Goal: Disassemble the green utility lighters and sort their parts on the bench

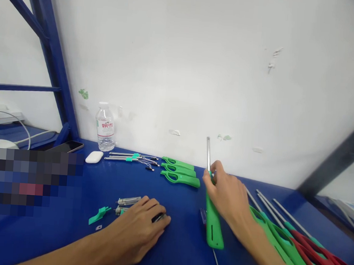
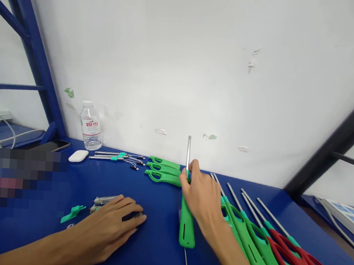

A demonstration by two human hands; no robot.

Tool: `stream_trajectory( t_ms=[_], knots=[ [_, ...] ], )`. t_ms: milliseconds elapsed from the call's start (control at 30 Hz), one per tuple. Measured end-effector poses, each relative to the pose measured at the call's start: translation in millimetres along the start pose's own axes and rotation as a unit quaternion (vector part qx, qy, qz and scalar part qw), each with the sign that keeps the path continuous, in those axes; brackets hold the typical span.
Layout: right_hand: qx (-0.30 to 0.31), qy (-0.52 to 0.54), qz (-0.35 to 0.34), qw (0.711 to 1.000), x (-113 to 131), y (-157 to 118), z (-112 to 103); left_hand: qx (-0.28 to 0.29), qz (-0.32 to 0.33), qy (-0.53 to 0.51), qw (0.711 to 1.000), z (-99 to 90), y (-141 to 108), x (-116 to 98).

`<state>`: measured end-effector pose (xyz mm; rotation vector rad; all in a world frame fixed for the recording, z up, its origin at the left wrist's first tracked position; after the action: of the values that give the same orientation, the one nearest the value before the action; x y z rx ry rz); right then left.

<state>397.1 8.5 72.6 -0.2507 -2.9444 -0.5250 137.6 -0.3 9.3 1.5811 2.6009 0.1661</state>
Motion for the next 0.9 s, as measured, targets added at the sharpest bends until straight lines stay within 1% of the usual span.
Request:
stream_trajectory(
  t_ms=[100, 200, 267, 333, 400, 467, 567, 667, 700, 733, 767, 833, 900],
  knots=[
    [-0.015, 0.053, -0.018, 0.998, -0.2, -1.2, 2.9, -0.042, -0.029, 0.007, 0.999, 1.1, -0.9, 7.1],
    [-0.020, 0.130, -0.037, 0.991, 2.2, -3.4, 3.4, -0.067, -0.049, 0.004, 0.997, -1.5, -1.0, 11.6],
    [-0.001, 0.198, -0.055, 0.979, 6.6, -5.7, 3.4, -0.091, -0.049, 0.001, 0.995, -5.6, -1.4, 12.9],
    [0.038, 0.274, -0.074, 0.958, 13.1, -8.9, 5.0, -0.133, -0.035, 0.005, 0.991, -11.0, -2.8, 12.6],
    [0.092, 0.352, -0.086, 0.928, 21.3, -13.0, 9.4, -0.179, -0.004, 0.011, 0.984, -16.6, -5.1, 10.8],
    [0.157, 0.424, -0.090, 0.888, 30.6, -18.7, 16.6, -0.212, 0.033, 0.022, 0.977, -21.3, -7.6, 8.4],
    [0.259, 0.501, -0.094, 0.821, 44.9, -30.7, 28.7, -0.227, 0.072, 0.056, 0.970, -25.9, -9.4, 5.5],
    [0.341, 0.542, -0.118, 0.759, 57.4, -43.5, 34.4, -0.245, 0.100, 0.068, 0.962, -28.0, -8.5, 4.6],
    [0.354, 0.544, -0.132, 0.749, 60.4, -46.6, 33.9, -0.260, 0.112, 0.071, 0.957, -28.3, -8.0, 4.7],
    [0.358, 0.533, -0.149, 0.752, 62.4, -48.7, 32.2, -0.276, 0.125, 0.076, 0.950, -28.5, -7.6, 4.9],
    [0.351, 0.512, -0.167, 0.766, 63.3, -49.4, 29.6, -0.289, 0.138, 0.086, 0.943, -28.6, -7.4, 5.3],
    [0.318, 0.447, -0.197, 0.812, 61.1, -46.5, 22.3, -0.302, 0.166, 0.111, 0.932, -29.4, -7.9, 6.6],
    [0.263, 0.368, -0.202, 0.869, 52.6, -38.2, 15.0, -0.305, 0.184, 0.132, 0.925, -31.9, -9.3, 9.3]
  ],
)
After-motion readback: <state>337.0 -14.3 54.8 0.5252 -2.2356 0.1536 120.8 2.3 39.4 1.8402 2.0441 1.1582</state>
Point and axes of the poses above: each hand's wrist, its own y-axis towards the middle knuckle, its own z-axis out of the palm, x = y × z, the point moved 1 cm from there along y, towards the middle knuckle, and after that the axes turned 8 degrees about x, right-handed, at the moved point
